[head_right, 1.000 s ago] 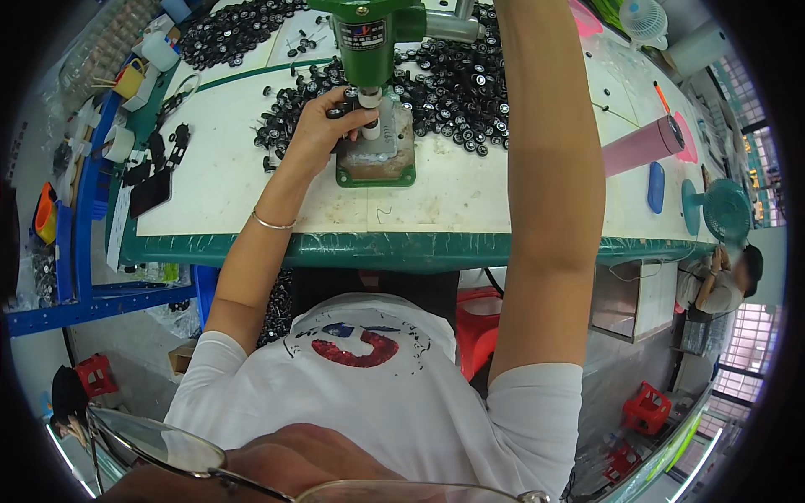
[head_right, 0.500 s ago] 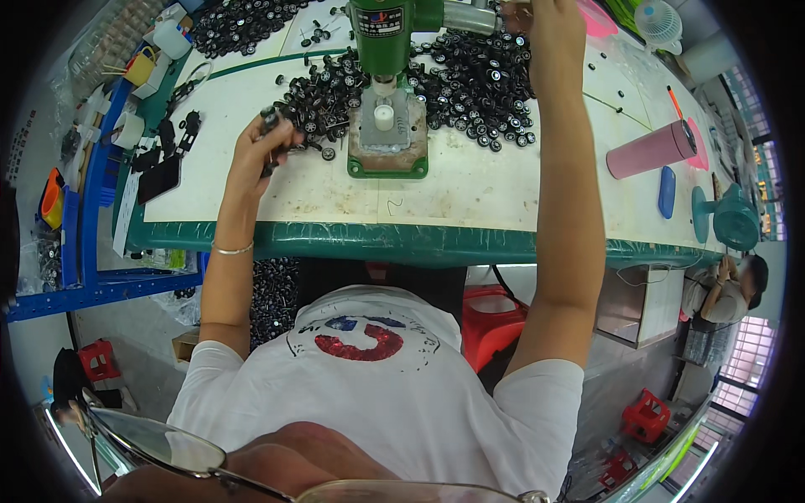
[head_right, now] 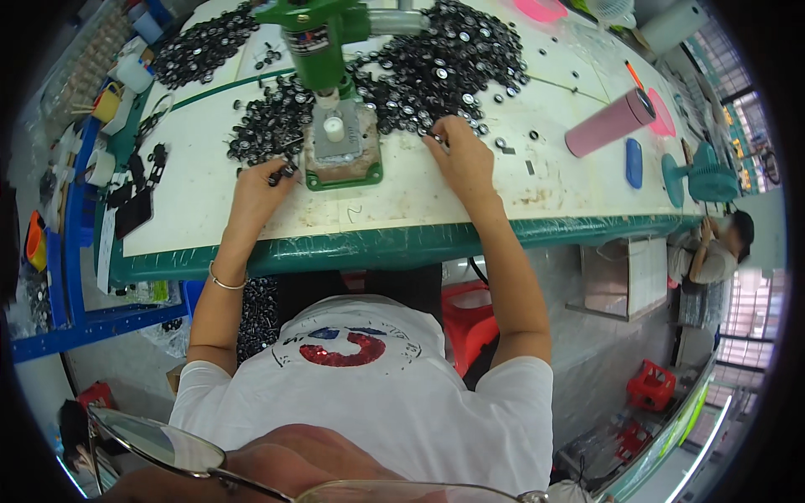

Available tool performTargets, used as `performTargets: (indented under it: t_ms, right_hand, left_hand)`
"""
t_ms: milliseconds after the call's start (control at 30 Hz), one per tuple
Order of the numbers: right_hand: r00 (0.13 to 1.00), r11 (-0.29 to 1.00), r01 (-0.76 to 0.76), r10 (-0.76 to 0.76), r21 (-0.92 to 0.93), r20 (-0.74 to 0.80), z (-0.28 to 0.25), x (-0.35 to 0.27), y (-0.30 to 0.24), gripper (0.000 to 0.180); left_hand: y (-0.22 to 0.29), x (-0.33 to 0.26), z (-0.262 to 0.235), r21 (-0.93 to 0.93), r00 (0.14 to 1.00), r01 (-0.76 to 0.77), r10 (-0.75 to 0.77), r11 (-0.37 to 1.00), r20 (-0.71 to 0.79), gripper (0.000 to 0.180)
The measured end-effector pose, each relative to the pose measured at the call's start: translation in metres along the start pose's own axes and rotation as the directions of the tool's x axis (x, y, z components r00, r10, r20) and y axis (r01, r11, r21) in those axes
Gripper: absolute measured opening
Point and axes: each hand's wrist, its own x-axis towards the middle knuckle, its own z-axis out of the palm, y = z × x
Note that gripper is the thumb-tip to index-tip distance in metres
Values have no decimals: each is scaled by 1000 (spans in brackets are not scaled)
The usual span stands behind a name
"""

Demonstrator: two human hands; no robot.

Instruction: The person sits at a workbench and repeatedly picks up small black cylindrical components and metal rings. They place the components into a green manual press machine and pull down a lever to assemble them. The finished parts are dropped into a blue bin below the table. The process is repeated continuously throughout the video.

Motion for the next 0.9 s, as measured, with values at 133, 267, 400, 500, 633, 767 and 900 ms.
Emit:
performTargets:
  t_ms: [133,267,400,500,633,767,900]
  right_hand:
    - [999,997,-43,45,-57,24,0,5,0,18]
    - [999,996,-32,36,-89,36,2,8,0,15]
    - [1000,993,-13,14,-113,9,2,10,-3,18]
    - [999,992,44,-42,-121,20,2,13,0,19]
    - [999,998,50,-49,38,-19,-1,19,-13,18]
    - [994,896,108,-112,431,-17,9,27,-60,22]
    - [969,859,175,-237,480,70,26,35,-99,22]
  left_hand:
    - [-8,-15,-2,68,996,-73,75,995,-37,13]
    - [-13,-23,-6,7,994,-74,74,997,-86,17]
    - [-13,-20,-6,-89,988,-120,111,989,-105,16]
    - [4,-14,-20,-481,938,340,-327,808,115,12]
    - [-6,3,-15,-892,955,276,-210,357,212,14]
    - [10,24,-5,-937,957,278,-142,212,252,13]
    - [11,43,14,-949,968,247,-87,198,234,13]
